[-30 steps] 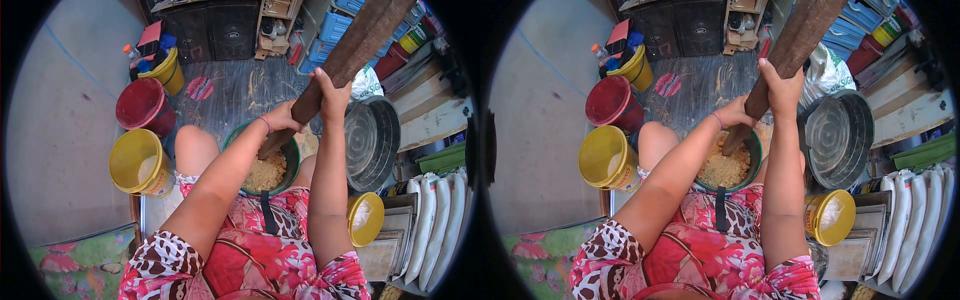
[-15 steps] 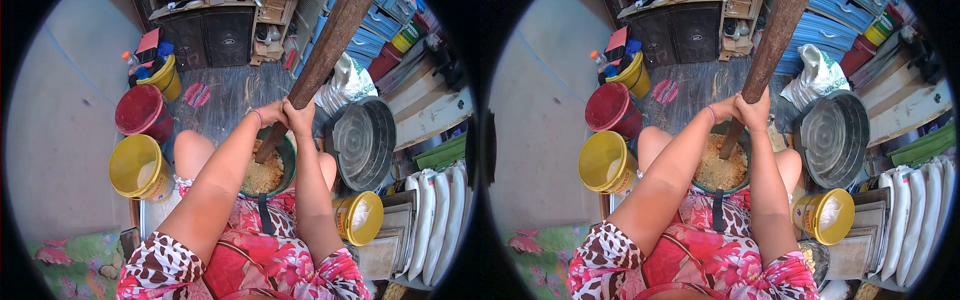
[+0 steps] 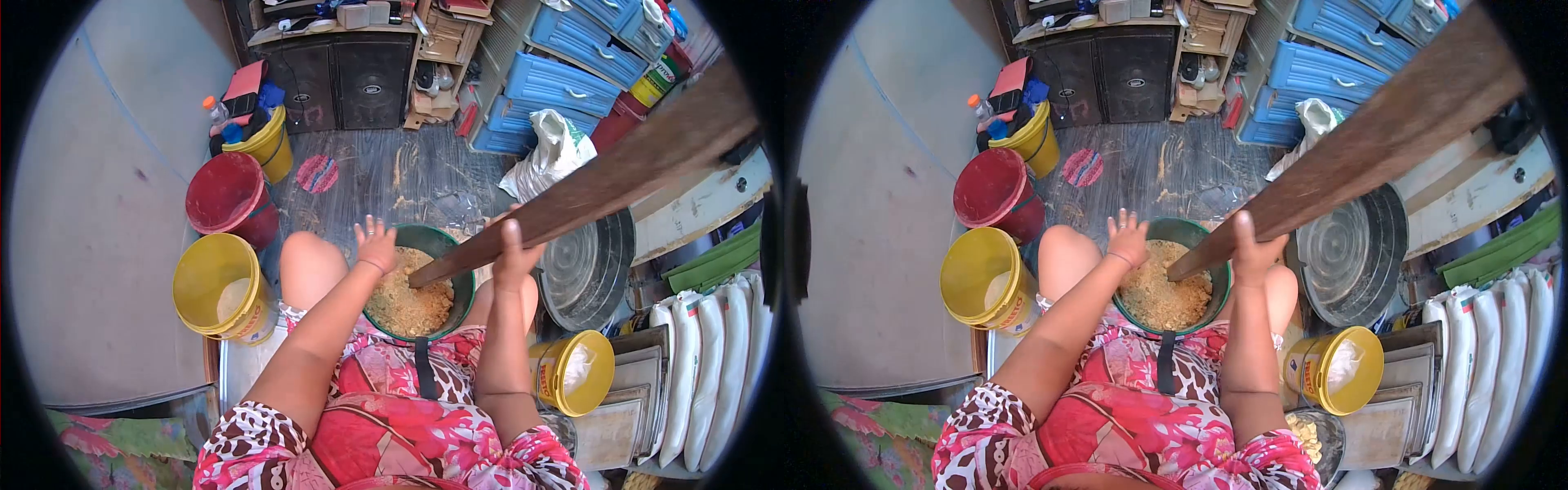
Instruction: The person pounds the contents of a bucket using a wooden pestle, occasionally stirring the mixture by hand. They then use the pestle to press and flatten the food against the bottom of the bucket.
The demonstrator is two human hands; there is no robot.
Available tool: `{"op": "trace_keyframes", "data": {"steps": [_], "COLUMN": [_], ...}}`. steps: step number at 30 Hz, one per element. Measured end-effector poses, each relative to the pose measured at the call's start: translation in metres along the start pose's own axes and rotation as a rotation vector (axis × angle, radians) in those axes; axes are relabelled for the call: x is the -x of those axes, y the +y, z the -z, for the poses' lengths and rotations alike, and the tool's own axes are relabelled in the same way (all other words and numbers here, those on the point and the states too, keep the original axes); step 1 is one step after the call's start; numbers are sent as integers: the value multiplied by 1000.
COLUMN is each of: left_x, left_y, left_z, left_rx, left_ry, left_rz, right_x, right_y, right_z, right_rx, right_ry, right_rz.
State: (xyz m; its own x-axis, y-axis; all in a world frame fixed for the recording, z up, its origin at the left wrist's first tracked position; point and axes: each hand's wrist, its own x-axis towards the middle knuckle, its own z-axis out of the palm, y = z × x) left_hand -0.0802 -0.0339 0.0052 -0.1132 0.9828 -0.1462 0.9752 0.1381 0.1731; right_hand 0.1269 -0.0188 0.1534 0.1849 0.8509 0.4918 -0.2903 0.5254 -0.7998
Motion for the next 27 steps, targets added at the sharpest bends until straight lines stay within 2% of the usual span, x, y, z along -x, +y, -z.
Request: {"op": "trace_keyframes", "data": {"steps": [2,4,5,6,8,9,10,12,13,14,15,16,17,18,19,20,21,23,26,27], "left_x": [4,7,6,4,0,0,3,4,4,2,2,2,5,6,4,5,9,15,9,5], "left_y": [-16,-25,-27,-28,-30,-28,-26,-27,-28,-30,-31,-32,-32,-32,-31,-28,-25,-9,35,54], "left_z": [-15,-31,-37,-43,-52,-49,-40,-39,-41,-42,-42,-43,-45,-45,-43,-43,-38,-15,4,7], "left_rx": [-34,-18,2,2,-9,-8,14,35,60,86,88,108,129,131,118,111,109,40,410,590], "left_ry": [111,105,107,98,169,159,124,89,99,111,112,135,158,158,145,130,134,227,183,174], "left_rz": [70,64,64,52,62,58,69,83,74,65,68,53,39,41,42,49,53,-117,-453,-540], "right_x": [-27,-66,-94,-122,-175,-202,-189,-163,-174,-198,-173,-145,-107,-58,-2,1,3,3,12,17], "right_y": [-62,-125,-151,-177,-226,-237,-238,-232,-218,-207,-176,-122,-55,32,95,85,79,66,45,43], "right_z": [-16,-27,-24,-28,-29,-32,-48,-75,-60,-30,-21,-11,15,25,31,37,39,40,31,21], "right_rx": [-4,111,52,-17,32,51,56,9,35,216,135,61,137,464,33,-13,-18,-47,-17,-54], "right_ry": [-40,-138,-270,-414,-705,-411,-408,-423,-397,-415,-427,-346,-304,-96,38,-40,-44,-110,-35,60], "right_rz": [18,75,90,199,195,284,275,498,517,299,70,112,22,206,7,-168,-168,-249,-196,-92]}}
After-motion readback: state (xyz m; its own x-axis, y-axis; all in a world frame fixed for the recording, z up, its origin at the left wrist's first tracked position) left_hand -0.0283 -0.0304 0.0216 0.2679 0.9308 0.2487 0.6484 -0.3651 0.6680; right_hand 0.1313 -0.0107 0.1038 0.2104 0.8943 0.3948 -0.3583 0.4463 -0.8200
